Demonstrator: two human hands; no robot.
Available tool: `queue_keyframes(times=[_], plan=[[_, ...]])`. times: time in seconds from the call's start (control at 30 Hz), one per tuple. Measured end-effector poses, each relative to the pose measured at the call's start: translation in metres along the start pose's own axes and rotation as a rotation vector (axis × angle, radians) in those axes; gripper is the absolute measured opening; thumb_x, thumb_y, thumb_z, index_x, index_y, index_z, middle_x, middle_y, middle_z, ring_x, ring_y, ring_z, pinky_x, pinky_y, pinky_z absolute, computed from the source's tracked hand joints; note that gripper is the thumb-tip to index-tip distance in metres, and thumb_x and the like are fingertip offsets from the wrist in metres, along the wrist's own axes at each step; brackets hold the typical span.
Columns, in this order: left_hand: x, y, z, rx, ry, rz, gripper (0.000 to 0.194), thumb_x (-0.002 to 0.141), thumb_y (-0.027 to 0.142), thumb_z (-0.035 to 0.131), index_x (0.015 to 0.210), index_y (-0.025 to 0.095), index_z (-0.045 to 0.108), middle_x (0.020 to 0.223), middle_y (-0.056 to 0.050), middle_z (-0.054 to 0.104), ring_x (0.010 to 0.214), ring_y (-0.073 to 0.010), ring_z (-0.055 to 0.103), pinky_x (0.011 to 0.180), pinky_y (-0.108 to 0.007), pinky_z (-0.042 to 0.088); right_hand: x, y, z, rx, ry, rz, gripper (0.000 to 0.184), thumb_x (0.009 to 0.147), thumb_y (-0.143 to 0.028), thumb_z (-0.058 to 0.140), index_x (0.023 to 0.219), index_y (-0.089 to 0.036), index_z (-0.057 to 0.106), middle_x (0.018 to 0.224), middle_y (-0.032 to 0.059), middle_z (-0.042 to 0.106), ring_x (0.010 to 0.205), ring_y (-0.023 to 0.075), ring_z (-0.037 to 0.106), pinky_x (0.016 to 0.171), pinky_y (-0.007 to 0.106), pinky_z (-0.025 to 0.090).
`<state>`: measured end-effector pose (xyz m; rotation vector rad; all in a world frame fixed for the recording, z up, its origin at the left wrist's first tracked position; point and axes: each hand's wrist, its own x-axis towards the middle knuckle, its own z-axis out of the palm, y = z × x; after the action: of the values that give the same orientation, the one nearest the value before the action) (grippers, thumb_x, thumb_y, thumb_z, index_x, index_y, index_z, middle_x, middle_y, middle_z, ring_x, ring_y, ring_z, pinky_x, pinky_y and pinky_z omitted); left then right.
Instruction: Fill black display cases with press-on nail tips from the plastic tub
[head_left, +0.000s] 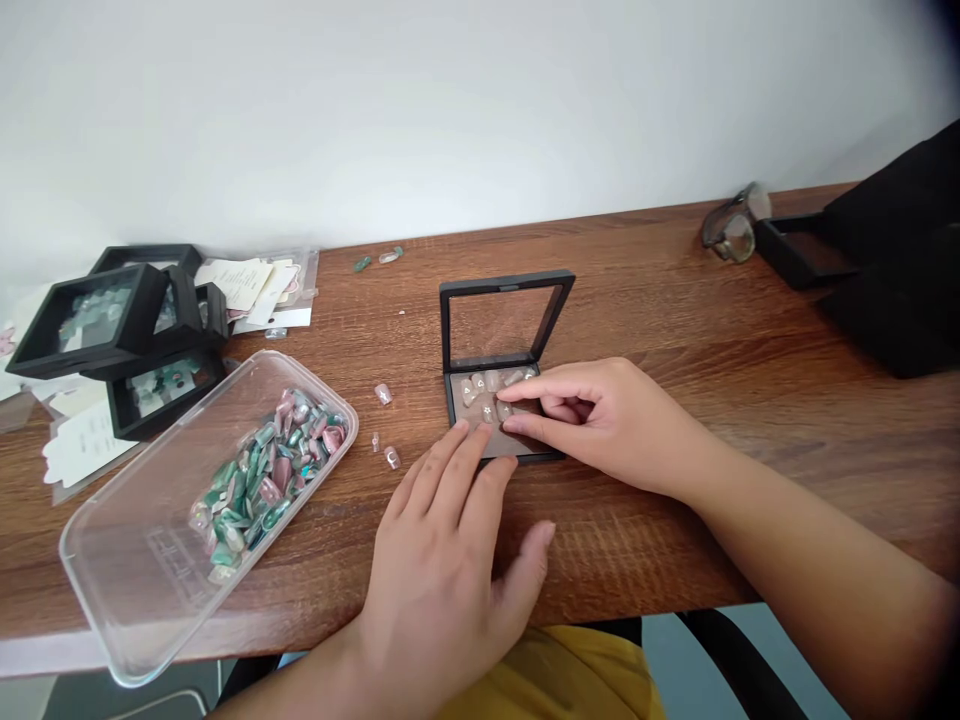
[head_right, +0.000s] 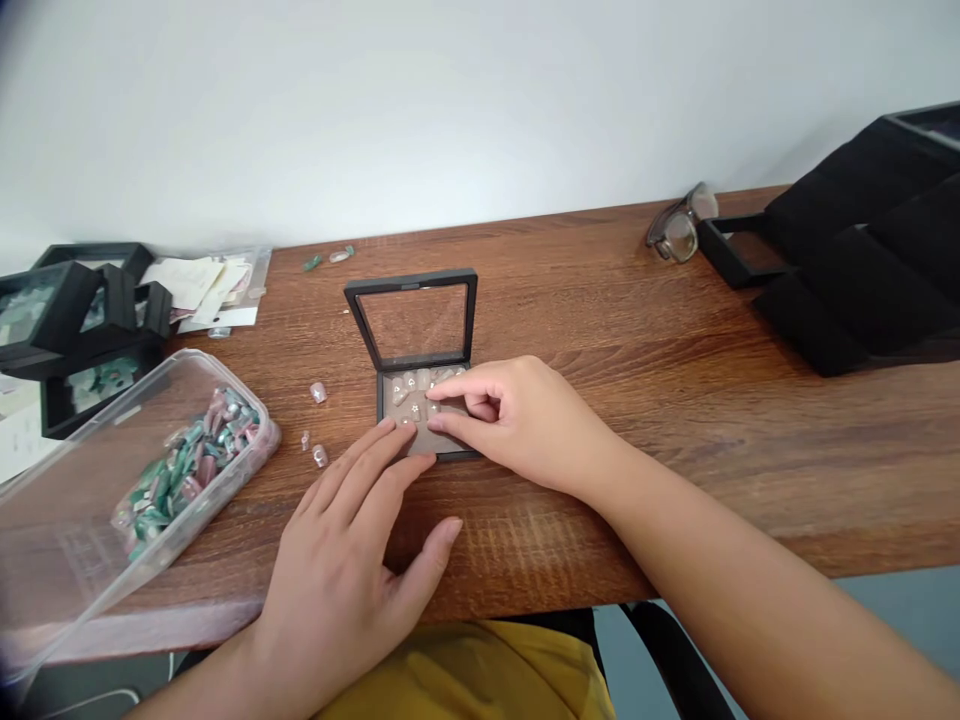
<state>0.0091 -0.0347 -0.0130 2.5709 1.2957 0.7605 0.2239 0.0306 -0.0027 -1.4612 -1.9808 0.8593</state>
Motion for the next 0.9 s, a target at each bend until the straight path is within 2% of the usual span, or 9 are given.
queue_keyframes(times=[0.17,0.3,0.37,0.5,0.67,0.9], plan=[[0.0006,0.0015,-0.0007,0.058,-0.001,-0.059,0.049,0.098,0.041,0.062,0.137,0.011,0.057,0.158,-0.018,0.049,0.153,-0.0328,0.038,0.124,-0.052,0.036,-0.0005,0.0006,-0.0009,-0.027,0.005,-0.027,0.027,0.092,-0.041,0.073,0.109,-0.024,0.085,0.056,-0.007,0.041,0.05,0.009,0.039,0.052,0.026,0.028],[0.0029,0.0008,0.0007,0.16,-0.04,-0.058,0.067,0.101,0.046,0.057,0.153,0.005,0.043,0.17,-0.017,0.032,0.162,-0.0343,0.018,0.128,-0.052,0.028,-0.0013,0.0001,-0.0019,-0.049,-0.004,-0.032,0.028,0.095,-0.042,0.071,0.11,-0.024,0.084,0.055,-0.0068,0.041,0.05,0.0094,0.039,0.052,0.026,0.028],[0.0048,0.001,0.0022,0.202,-0.067,-0.058,0.07,0.102,0.049,0.053,0.157,0.007,0.038,0.17,-0.014,0.035,0.162,-0.0341,0.018,0.126,-0.052,0.031,-0.0015,-0.0003,-0.002,-0.06,-0.007,-0.033,0.028,0.095,-0.043,0.07,0.111,-0.023,0.084,0.056,-0.0065,0.042,0.051,0.0098,0.04,0.052,0.026,0.028],[0.0079,0.0047,0.0049,0.272,-0.092,-0.086,0.069,0.103,0.052,0.05,0.157,0.01,0.04,0.168,-0.012,0.04,0.158,-0.035,0.03,0.119,-0.051,0.04,-0.0014,-0.0005,-0.0013,-0.071,-0.011,-0.056,0.031,0.097,-0.044,0.067,0.111,-0.023,0.084,0.055,-0.0058,0.044,0.051,0.0105,0.041,0.052,0.027,0.029],[0.0075,0.0078,0.0047,0.293,-0.069,-0.083,0.063,0.104,0.051,0.046,0.153,0.011,0.047,0.163,-0.012,0.048,0.155,-0.0357,0.033,0.117,-0.052,0.04,-0.0018,0.0005,-0.0006,-0.081,0.003,-0.081,0.03,0.098,-0.046,0.066,0.108,-0.023,0.084,0.055,-0.0055,0.044,0.05,0.0107,0.04,0.052,0.027,0.028],[0.0076,0.006,0.0045,0.281,-0.097,-0.056,0.072,0.103,0.051,0.049,0.161,0.011,0.035,0.171,-0.011,0.033,0.161,-0.0349,0.022,0.121,-0.052,0.036,-0.0019,-0.0003,-0.0017,-0.109,-0.003,-0.109,0.03,0.099,-0.045,0.063,0.107,-0.025,0.084,0.054,-0.0052,0.046,0.049,0.0104,0.04,0.052,0.028,0.025]])
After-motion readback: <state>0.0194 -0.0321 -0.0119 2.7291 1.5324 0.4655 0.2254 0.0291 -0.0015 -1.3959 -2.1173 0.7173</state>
